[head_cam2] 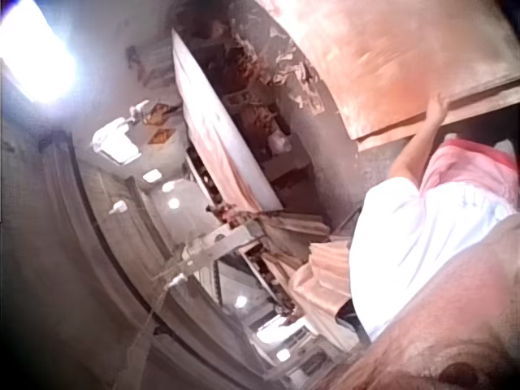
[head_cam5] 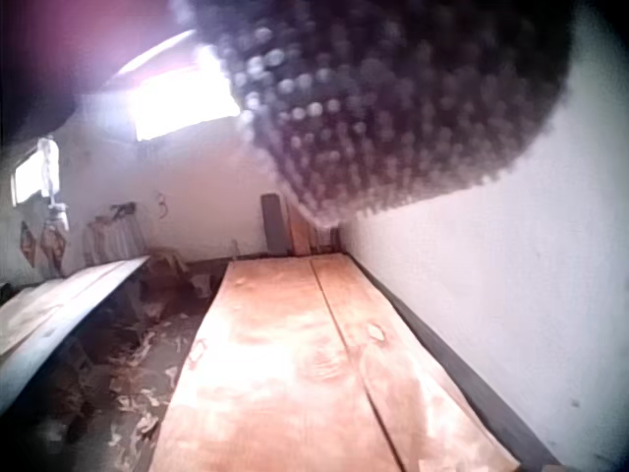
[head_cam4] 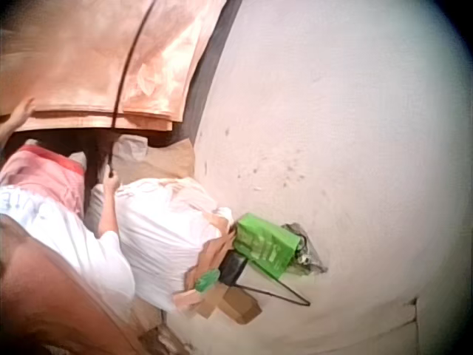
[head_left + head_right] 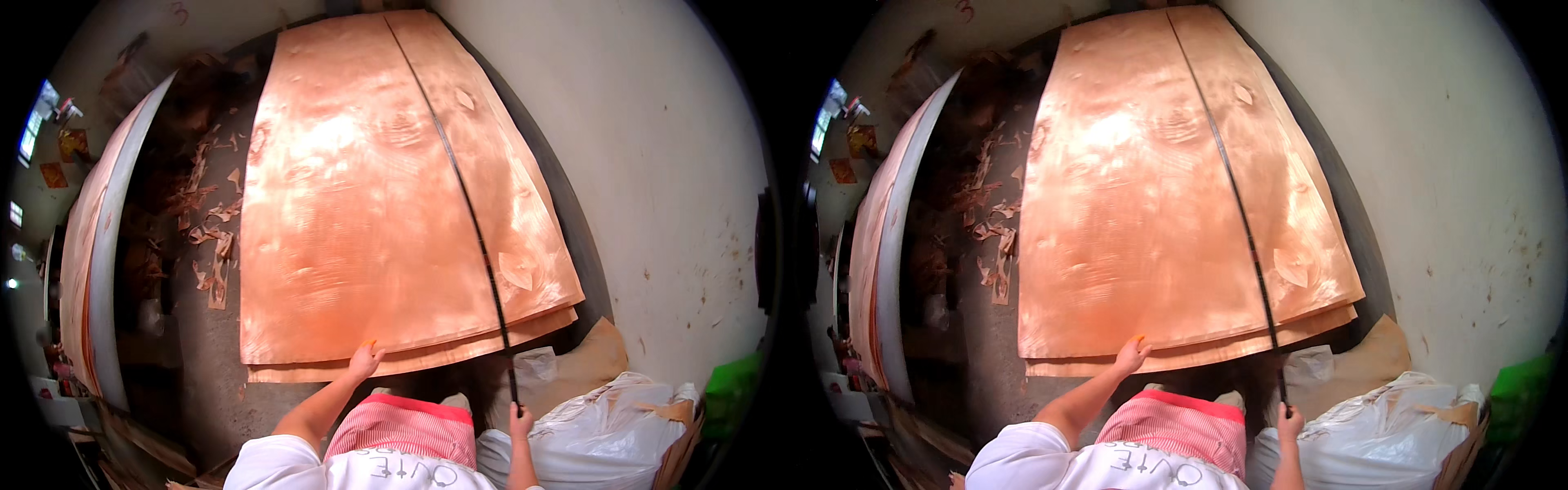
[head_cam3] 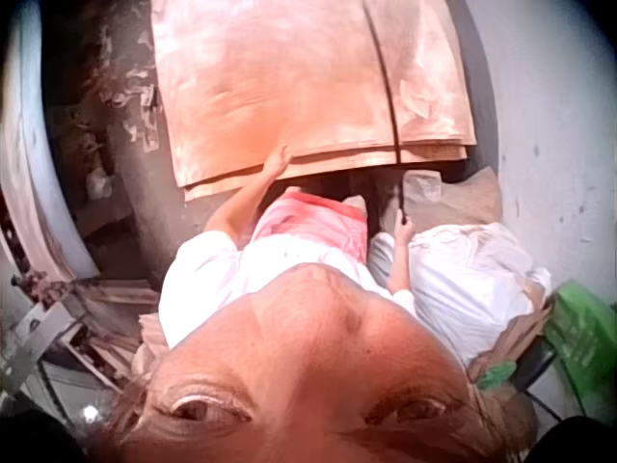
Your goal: The person repairs wood veneer sheets by using a knife to cut out damaged or knotted sections, applying small patches of veneer into the cutouts, and securing them with tape before stacking the sheets.
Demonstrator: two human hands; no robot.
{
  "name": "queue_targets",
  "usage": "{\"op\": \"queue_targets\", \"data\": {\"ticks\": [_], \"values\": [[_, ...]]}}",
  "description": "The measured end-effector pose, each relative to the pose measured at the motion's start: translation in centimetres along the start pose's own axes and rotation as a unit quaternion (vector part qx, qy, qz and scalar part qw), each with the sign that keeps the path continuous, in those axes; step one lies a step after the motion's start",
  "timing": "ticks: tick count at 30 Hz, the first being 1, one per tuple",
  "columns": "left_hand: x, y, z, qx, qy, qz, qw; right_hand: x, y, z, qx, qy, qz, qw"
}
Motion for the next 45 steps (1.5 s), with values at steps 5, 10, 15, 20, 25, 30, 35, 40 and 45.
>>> {"op": "queue_targets", "data": {"ticks": [5,10,15,20,25,30,35,40,45], "values": [[7.1,-8.0,7.9,-0.034,0.067,0.049,0.996,5.5,-6.2,-3.7,0.024,-0.034,0.075,0.996],[16.8,-19.9,11.7,0.011,0.129,0.204,0.970,7.7,-9.3,-2.1,0.140,-0.041,0.084,0.986],[27.4,-24.4,12.0,0.007,0.141,0.208,0.968,8.6,-3.4,-1.0,0.226,-0.069,-0.012,0.972],[36.0,-27.1,10.4,-0.065,0.027,0.181,0.981,15.2,5.0,1.7,0.239,-0.097,-0.145,0.955],[40.2,-30.5,11.3,-0.058,-0.008,0.198,0.978,22.3,6.4,2.2,0.201,-0.087,-0.202,0.955],[40.0,-31.9,14.5,-0.055,0.017,0.162,0.985,26.8,-2.4,-3.1,0.080,-0.001,-0.044,0.996],[39.6,-29.8,18.7,0.018,-0.008,0.159,0.987,30.6,-10.9,-4.5,0.074,0.023,0.022,0.997],[40.9,-36.8,21.9,0.017,0.063,0.125,0.990,30.2,-15.5,-2.6,0.145,0.053,0.107,0.982],[41.8,-43.2,23.4,0.034,0.049,0.188,0.980,26.1,-17.4,2.5,0.274,0.022,0.070,0.959]]}}
Point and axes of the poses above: each hand's wrist, its own x-axis away from the middle knuckle, its own z-axis out of the back of the hand, y = z × x, the point moved 6 cm from there along -x, towards the middle knuckle, and after that the axes turned 4 degrees about -z, right-handed, at the moved point
